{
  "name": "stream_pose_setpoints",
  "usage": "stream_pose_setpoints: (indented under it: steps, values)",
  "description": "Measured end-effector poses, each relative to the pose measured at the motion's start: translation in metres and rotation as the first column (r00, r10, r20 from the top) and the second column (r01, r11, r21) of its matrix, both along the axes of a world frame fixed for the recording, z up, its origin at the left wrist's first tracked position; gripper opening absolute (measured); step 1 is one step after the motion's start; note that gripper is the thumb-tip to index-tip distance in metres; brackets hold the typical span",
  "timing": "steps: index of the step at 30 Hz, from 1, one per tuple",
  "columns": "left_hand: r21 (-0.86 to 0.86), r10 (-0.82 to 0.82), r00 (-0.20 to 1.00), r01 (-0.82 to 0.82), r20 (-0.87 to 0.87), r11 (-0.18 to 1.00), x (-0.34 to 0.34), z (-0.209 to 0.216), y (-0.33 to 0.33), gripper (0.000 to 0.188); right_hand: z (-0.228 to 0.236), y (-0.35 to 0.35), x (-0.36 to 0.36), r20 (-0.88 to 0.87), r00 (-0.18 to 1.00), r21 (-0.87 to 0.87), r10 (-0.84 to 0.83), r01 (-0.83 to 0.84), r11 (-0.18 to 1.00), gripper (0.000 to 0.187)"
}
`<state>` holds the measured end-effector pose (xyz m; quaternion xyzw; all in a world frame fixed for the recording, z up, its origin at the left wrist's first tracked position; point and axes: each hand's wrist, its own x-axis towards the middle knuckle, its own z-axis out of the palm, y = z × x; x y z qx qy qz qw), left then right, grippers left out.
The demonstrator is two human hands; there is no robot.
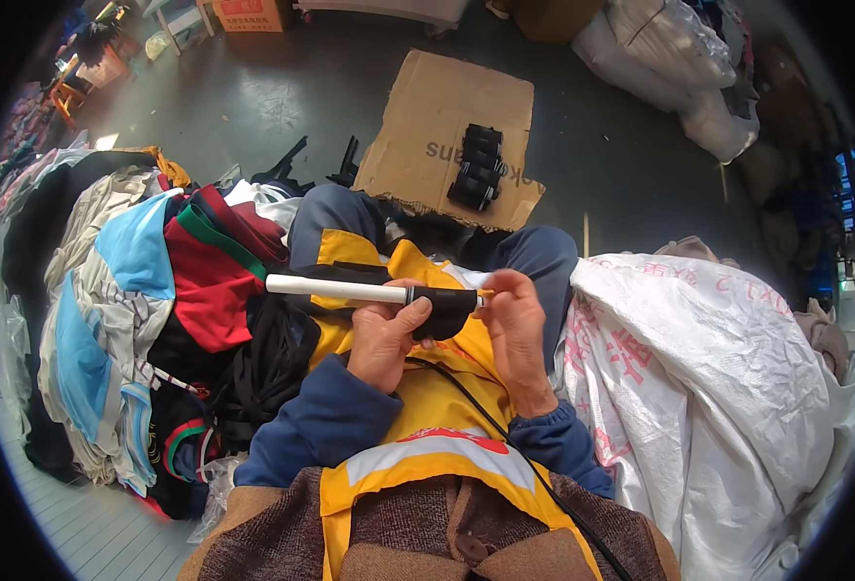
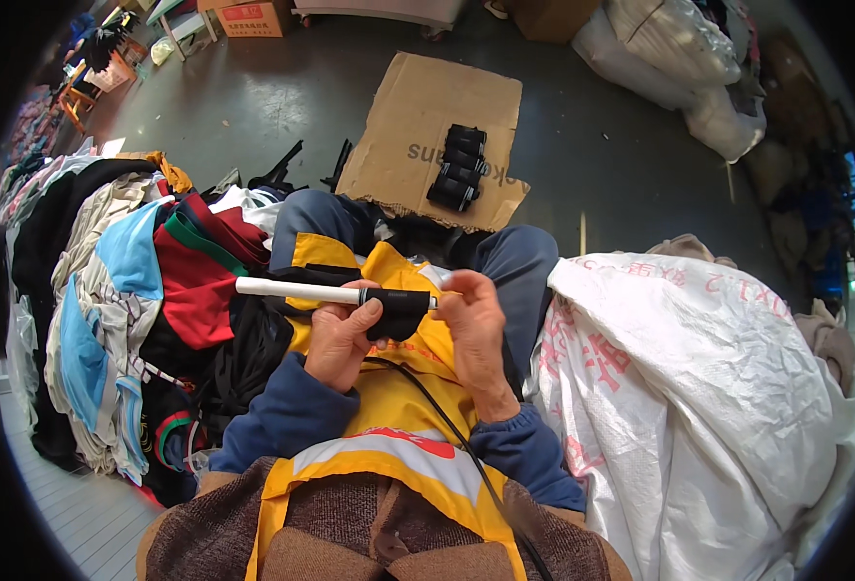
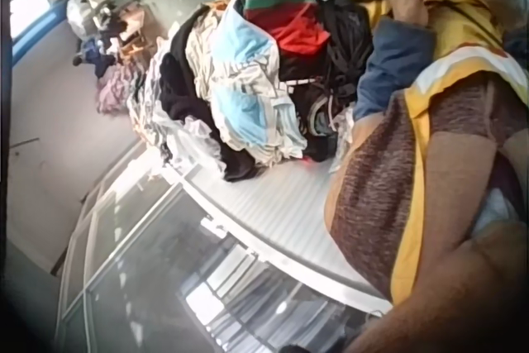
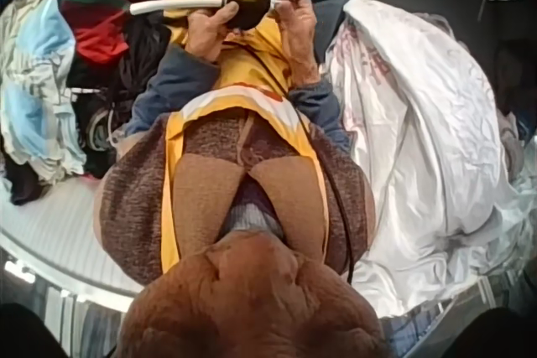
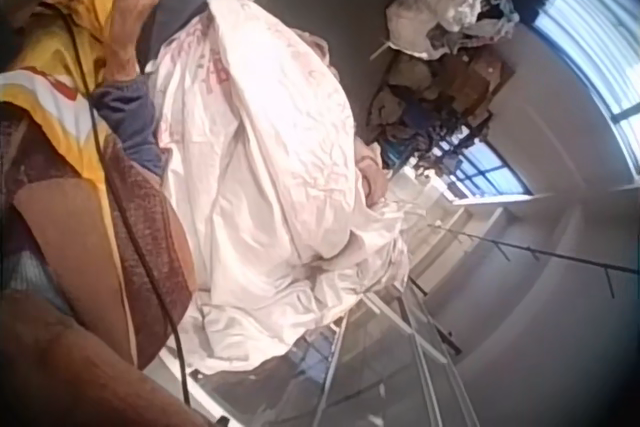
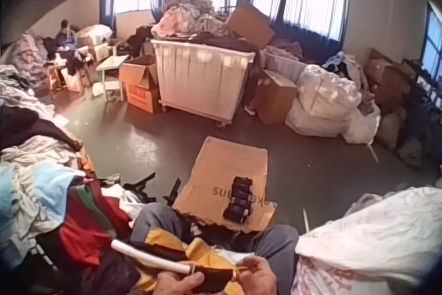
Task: Assemble a plastic clip onto a white structural pole while sitting among clothing inventory.
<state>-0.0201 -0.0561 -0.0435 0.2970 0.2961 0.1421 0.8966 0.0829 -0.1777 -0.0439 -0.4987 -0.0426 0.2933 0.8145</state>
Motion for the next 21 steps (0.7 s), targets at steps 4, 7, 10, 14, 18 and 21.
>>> stream_pose_setpoints:
  steps: [4,7,10,14,18,21]
  values:
    - [0.032,-0.038,0.999,0.038,0.017,0.999,-0.002,-0.002,-0.002,0.025,0.001,0.01,-0.012,-0.034,0.971,-0.133,0.237,-0.24,0.962,0.026]
    - [0.12,-0.068,0.998,0.066,0.014,0.991,-0.003,-0.002,-0.001,0.025,0.003,0.012,-0.014,-0.027,0.977,-0.121,0.213,-0.215,0.969,0.024]
    - [0.214,-0.105,0.994,0.099,0.018,0.972,-0.006,-0.014,0.003,0.024,0.005,0.014,-0.015,-0.034,0.981,-0.074,0.19,-0.192,0.979,0.024]
    - [-0.019,-0.107,0.994,0.106,-0.021,0.994,-0.006,-0.005,0.008,0.019,0.007,0.019,-0.021,-0.05,0.991,0.014,0.125,-0.124,0.992,0.024]
    - [-0.098,-0.071,0.996,0.075,0.045,0.992,-0.006,-0.005,0.007,0.014,0.006,0.02,-0.025,-0.032,0.996,0.001,0.082,-0.082,0.997,0.024]
    - [-0.03,-0.042,0.997,0.044,0.059,0.999,-0.006,0.001,0.003,0.019,0.005,0.023,-0.026,0.057,0.998,-0.035,0.029,-0.027,0.999,0.026]
